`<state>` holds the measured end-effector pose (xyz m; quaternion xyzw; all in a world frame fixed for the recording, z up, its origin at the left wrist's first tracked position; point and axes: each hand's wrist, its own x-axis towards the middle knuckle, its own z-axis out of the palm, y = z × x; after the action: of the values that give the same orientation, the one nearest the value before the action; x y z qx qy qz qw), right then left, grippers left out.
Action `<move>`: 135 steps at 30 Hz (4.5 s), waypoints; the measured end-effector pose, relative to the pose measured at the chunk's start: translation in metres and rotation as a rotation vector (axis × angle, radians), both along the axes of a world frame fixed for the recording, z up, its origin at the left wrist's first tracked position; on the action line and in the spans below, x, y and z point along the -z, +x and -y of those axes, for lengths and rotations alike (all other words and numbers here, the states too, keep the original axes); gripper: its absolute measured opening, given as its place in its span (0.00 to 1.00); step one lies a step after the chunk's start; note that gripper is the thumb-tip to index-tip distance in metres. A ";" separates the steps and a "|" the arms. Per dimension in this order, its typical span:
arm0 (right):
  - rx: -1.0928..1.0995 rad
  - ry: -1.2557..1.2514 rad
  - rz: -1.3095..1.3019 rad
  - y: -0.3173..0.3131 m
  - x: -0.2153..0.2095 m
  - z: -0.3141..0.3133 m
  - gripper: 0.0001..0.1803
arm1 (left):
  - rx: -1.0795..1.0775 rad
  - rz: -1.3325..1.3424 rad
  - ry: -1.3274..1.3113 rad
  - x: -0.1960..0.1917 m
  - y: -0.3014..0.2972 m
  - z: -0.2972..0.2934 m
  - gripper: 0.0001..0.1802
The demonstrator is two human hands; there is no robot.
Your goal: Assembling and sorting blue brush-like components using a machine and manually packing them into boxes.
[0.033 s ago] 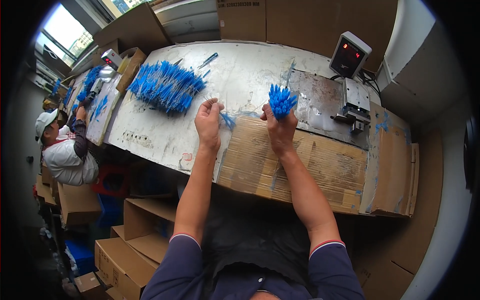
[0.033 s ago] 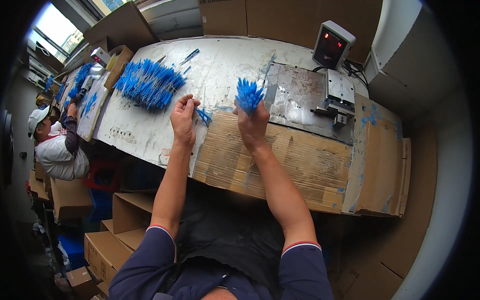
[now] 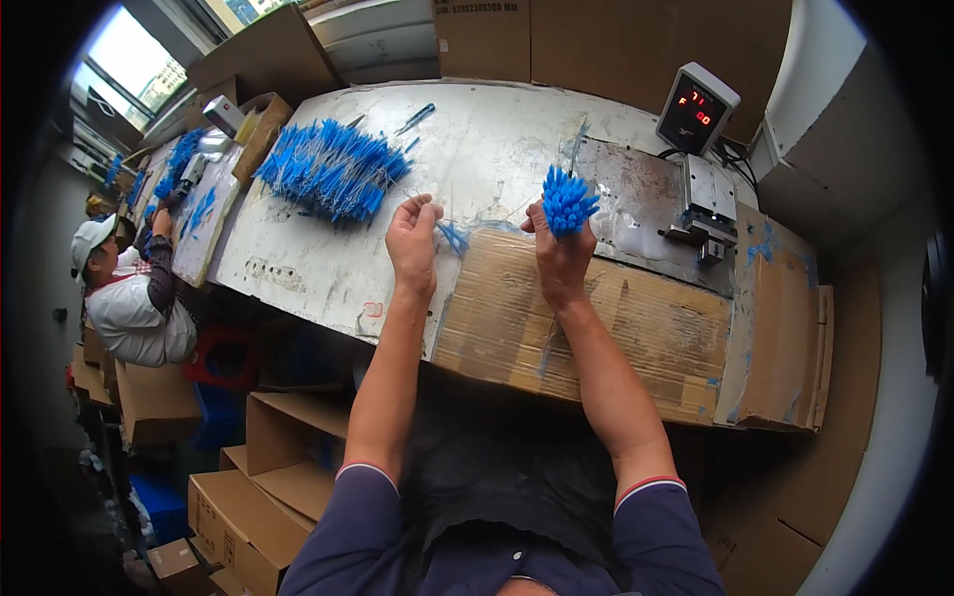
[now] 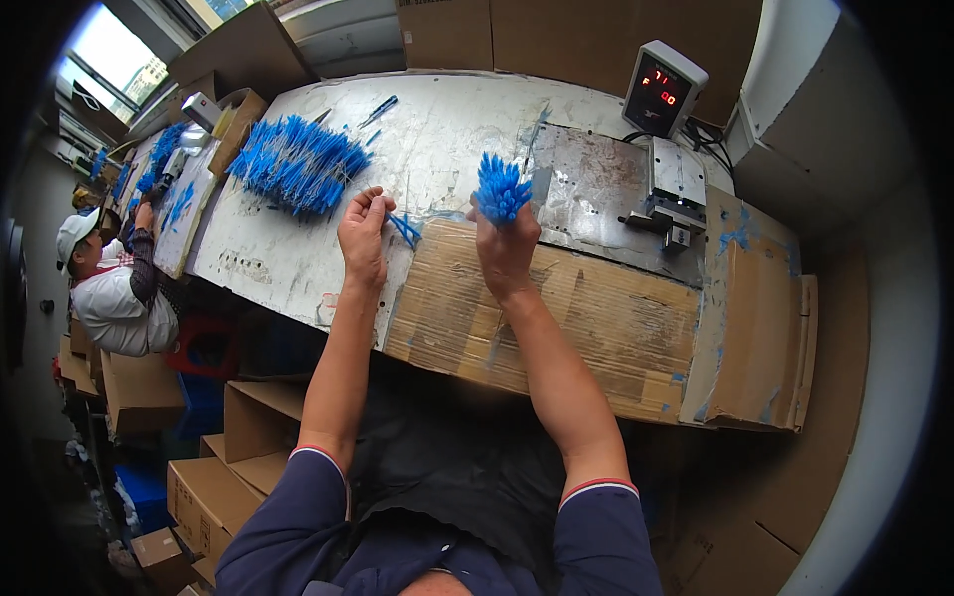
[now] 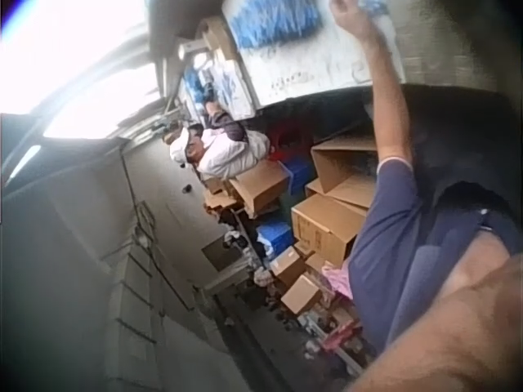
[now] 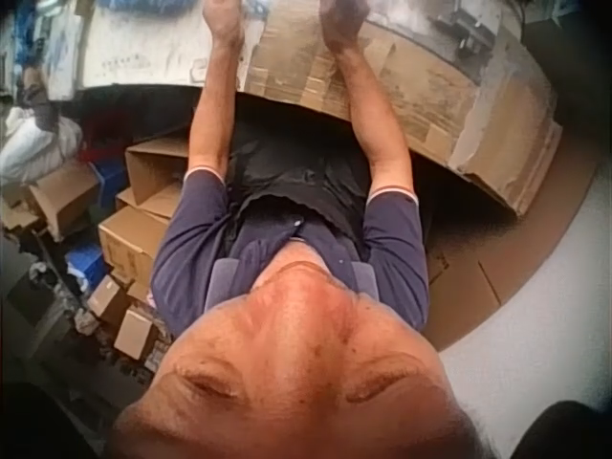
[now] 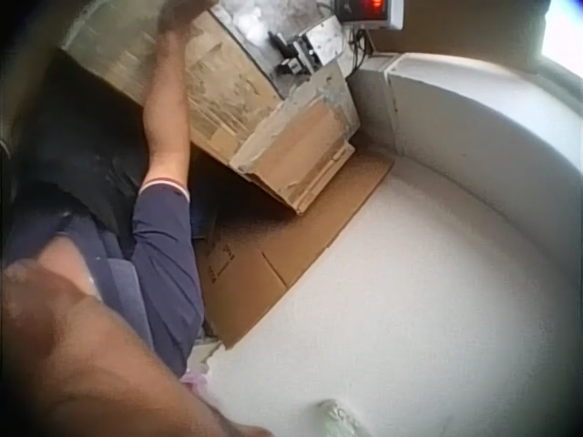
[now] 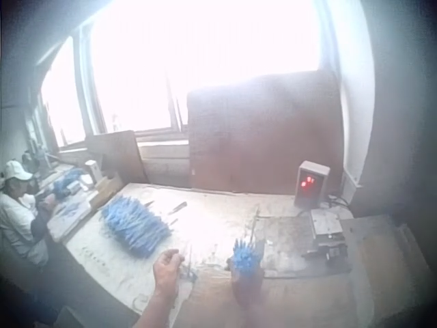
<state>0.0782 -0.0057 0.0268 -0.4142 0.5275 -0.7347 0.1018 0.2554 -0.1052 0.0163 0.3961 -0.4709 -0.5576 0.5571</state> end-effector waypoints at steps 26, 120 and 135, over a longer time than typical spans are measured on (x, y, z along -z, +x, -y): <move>-0.267 0.227 0.525 -0.020 -0.001 0.003 0.06 | 0.325 1.761 -0.541 -0.026 -0.027 0.050 0.15; -0.596 0.352 0.069 -0.027 -0.008 -0.010 0.12 | 0.795 1.111 -1.003 -0.127 -0.077 -0.045 0.32; -0.451 0.129 0.364 -0.016 0.014 -0.002 0.06 | 0.381 1.249 -0.749 -0.053 0.082 -0.119 0.13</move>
<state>0.0625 -0.0038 0.0125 -0.3752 0.4408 -0.7208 0.3813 0.3373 0.0137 0.0694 0.3343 -0.9179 -0.1186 0.1778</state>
